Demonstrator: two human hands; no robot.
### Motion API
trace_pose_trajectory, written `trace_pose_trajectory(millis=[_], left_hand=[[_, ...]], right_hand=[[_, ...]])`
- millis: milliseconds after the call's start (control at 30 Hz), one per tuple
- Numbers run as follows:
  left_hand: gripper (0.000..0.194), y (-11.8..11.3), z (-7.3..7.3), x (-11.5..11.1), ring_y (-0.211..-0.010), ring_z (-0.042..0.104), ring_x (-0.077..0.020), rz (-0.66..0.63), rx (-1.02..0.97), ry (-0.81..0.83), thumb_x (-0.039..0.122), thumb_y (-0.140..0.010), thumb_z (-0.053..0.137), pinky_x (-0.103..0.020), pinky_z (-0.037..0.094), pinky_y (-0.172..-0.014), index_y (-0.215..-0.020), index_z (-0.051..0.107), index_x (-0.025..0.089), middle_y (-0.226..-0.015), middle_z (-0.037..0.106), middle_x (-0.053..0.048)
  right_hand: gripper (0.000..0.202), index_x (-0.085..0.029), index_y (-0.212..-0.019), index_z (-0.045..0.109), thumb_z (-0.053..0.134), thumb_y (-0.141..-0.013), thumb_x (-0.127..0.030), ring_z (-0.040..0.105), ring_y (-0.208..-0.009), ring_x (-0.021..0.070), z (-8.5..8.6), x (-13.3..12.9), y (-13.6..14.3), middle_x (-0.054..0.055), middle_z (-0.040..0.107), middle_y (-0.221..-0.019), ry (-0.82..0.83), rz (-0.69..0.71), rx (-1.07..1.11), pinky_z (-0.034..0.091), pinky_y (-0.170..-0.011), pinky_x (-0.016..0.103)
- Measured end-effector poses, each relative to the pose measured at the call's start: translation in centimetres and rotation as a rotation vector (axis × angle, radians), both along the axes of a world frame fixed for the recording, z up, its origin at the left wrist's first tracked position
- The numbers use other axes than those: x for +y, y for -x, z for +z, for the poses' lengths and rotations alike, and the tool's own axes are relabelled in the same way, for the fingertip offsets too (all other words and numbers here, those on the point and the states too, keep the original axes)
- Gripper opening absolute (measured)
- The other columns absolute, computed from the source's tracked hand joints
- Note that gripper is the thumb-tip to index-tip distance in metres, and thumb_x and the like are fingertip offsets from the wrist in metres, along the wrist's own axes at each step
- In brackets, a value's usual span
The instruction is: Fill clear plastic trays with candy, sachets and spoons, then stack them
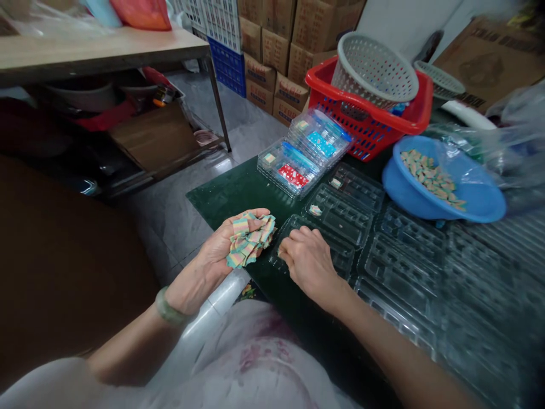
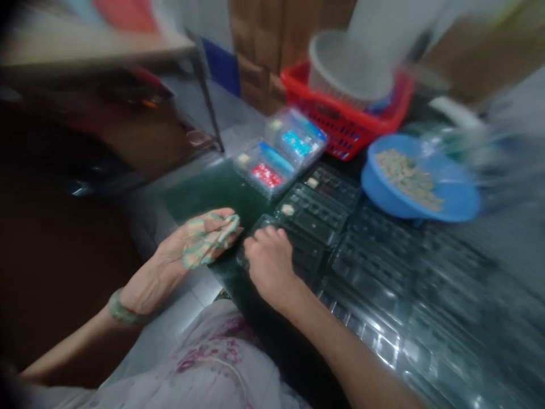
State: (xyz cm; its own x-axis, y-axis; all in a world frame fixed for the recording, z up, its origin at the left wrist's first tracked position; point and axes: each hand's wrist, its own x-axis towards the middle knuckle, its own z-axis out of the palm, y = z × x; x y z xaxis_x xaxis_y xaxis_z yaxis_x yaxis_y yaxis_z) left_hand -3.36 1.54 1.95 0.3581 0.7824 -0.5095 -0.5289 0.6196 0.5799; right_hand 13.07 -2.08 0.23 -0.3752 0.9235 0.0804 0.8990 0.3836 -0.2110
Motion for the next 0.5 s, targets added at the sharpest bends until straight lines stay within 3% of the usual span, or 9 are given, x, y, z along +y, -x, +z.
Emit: trace_pose_trajectory(millis=[133, 300, 400, 500], left_hand=[[0.025, -0.3, 0.3, 0.1, -0.065, 0.065, -0.0193, -0.073, -0.12, 0.041, 0.008, -0.078, 0.049, -0.027, 0.054, -0.052, -0.1, 0.059, 0.014, -0.079, 0.066, -0.009], [0.018, -1.4, -0.1, 0.3, -0.057, 0.062, -0.013, -0.146, -0.252, 0.045, 0.008, -0.077, 0.051, -0.024, 0.053, -0.057, -0.092, 0.06, 0.012, -0.074, 0.064, -0.005], [0.016, -2.7, -0.6, 0.2, -0.057, 0.061, -0.0112, -0.29, -0.288, 0.031, 0.009, -0.075, 0.055, -0.02, 0.05, -0.054, -0.09, 0.061, 0.011, -0.074, 0.064, -0.004], [0.008, -4.0, -0.9, 0.0, -0.052, 0.058, -0.0104, -0.345, -0.23, -0.01, 0.008, -0.072, 0.059, -0.019, 0.047, -0.048, -0.079, 0.062, 0.011, -0.064, 0.061, -0.002]], right_hand=[[0.016, -0.019, -0.072, 0.062, 0.05, -0.083, -0.017, 0.048, -0.074, 0.0168, 0.5, 0.0, -0.6, 0.003, 0.058, -0.072, 0.037, 0.041, 0.107, 0.031, -0.066, 0.031], [0.021, -0.02, -0.103, 0.056, 0.049, -0.084, -0.017, 0.052, -0.084, 0.0156, 3.9, -1.0, -1.9, 0.004, 0.057, -0.091, -0.096, -0.046, 0.516, 0.038, -0.077, 0.03], [0.03, -0.021, -0.113, 0.052, 0.049, -0.083, -0.017, 0.051, -0.09, 0.0159, 6.0, -1.2, -2.1, 0.004, 0.054, -0.1, -0.076, 0.051, 0.553, 0.04, -0.081, 0.03], [0.033, -0.018, -0.117, 0.05, 0.048, -0.084, -0.019, 0.051, -0.088, 0.0169, 7.0, -0.7, -2.2, 0.006, 0.053, -0.098, -0.007, 0.054, 0.473, 0.042, -0.078, 0.031]])
